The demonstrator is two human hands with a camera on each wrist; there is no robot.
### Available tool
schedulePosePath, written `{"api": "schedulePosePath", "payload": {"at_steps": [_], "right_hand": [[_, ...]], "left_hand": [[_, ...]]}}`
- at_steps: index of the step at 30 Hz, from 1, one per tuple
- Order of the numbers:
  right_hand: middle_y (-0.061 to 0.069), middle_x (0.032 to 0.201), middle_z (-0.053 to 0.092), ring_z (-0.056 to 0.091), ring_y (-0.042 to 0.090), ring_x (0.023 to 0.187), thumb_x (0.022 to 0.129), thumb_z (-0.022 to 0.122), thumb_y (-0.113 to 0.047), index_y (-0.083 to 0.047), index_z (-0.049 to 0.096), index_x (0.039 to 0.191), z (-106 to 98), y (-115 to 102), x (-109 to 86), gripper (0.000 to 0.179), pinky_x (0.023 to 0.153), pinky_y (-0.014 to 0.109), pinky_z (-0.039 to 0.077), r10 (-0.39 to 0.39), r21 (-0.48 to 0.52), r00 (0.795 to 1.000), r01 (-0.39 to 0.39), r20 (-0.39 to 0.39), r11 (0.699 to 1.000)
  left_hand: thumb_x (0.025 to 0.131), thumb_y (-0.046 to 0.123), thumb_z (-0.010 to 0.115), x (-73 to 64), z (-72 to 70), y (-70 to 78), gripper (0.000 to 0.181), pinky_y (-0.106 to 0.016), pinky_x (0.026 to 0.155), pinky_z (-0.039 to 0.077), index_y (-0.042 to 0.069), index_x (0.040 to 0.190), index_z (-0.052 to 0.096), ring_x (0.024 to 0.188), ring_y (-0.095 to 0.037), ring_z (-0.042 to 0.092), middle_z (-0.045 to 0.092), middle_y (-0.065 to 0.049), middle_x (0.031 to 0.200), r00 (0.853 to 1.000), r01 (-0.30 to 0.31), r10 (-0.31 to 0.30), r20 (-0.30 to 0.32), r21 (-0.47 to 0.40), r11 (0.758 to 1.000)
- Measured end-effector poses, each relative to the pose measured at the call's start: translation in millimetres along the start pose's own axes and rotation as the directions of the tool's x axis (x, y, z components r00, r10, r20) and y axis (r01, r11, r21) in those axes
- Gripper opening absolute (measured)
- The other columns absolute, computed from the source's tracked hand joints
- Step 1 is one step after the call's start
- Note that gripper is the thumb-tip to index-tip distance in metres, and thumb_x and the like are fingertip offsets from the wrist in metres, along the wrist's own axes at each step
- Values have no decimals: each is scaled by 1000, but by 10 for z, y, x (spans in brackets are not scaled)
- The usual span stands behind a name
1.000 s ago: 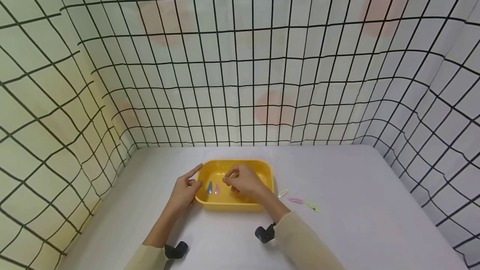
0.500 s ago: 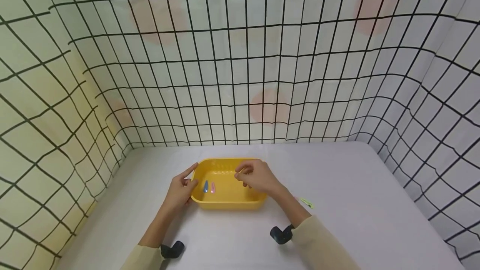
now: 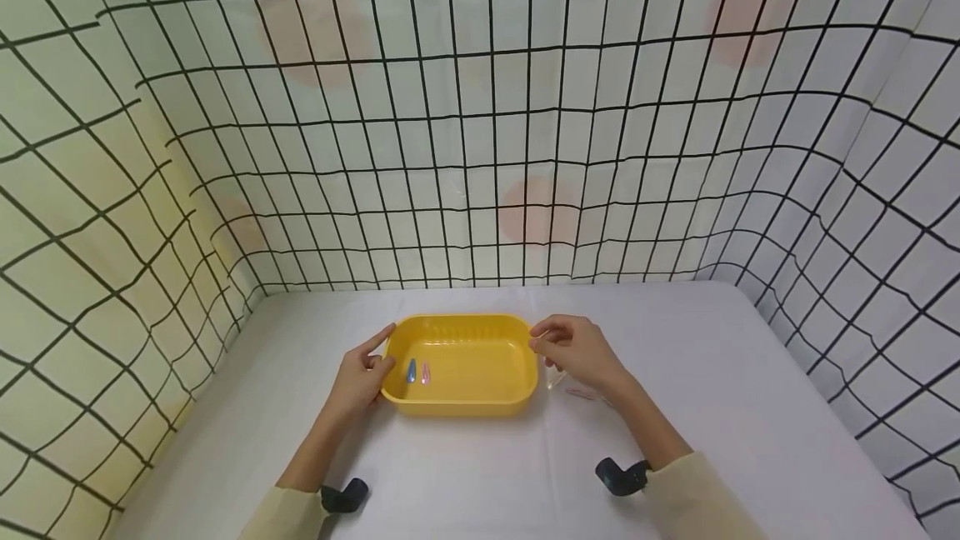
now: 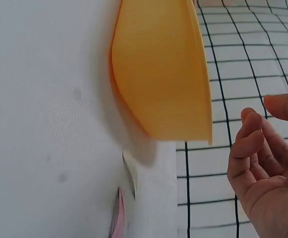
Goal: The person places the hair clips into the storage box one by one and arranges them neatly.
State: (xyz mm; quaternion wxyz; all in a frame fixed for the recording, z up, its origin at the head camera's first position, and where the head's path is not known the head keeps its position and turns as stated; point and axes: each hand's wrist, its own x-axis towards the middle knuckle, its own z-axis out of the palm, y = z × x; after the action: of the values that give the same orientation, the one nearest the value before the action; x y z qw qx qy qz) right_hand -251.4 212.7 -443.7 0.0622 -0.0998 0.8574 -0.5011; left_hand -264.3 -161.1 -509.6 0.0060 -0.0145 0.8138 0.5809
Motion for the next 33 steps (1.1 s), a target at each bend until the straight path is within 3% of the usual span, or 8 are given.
{"api": "schedulePosePath", "payload": {"at_steps": [8, 18, 25, 33], "right_hand": [[21, 106, 72, 65, 40, 86, 97, 70, -30, -3, 69, 117, -258, 267, -165, 33, 67, 33, 59, 27, -53, 999, -29, -42, 998], [16, 101, 71, 64, 26, 79, 97, 71, -31, 0, 66, 124, -441, 544, -382, 42, 63, 31, 56, 69, -56, 995, -73, -65, 996], [16, 93, 71, 64, 24, 74, 97, 71, -30, 1, 67, 122, -529, 744, -502, 41, 60, 30, 54, 57, -72, 995, -63, -80, 995], [12, 101, 73, 65, 16, 74, 96, 72, -33, -2, 68, 123, -578, 881, -637, 41, 59, 29, 54, 99, -112, 992, -107, -80, 988]], "left_hand": [[95, 14, 63, 31, 3, 36, 60, -22, 39, 40, 30, 151, 54, 39, -16, 41, 43, 1, 58, 1000, 14, -14, -5, 1, 1000], [94, 14, 63, 37, -7, 46, 60, -22, 39, 40, 29, 151, 54, 39, -15, 41, 43, 1, 58, 1000, 3, -3, -5, 3, 1000], [93, 14, 64, 23, -8, 32, 60, -21, 39, 39, 29, 151, 54, 40, -15, 40, 43, 1, 58, 1000, 8, -8, -13, 7, 1000], [94, 14, 64, 1, -6, 16, 60, -21, 40, 39, 29, 151, 54, 40, -16, 41, 43, 1, 58, 1000, 21, -21, -10, 10, 1000]]}}
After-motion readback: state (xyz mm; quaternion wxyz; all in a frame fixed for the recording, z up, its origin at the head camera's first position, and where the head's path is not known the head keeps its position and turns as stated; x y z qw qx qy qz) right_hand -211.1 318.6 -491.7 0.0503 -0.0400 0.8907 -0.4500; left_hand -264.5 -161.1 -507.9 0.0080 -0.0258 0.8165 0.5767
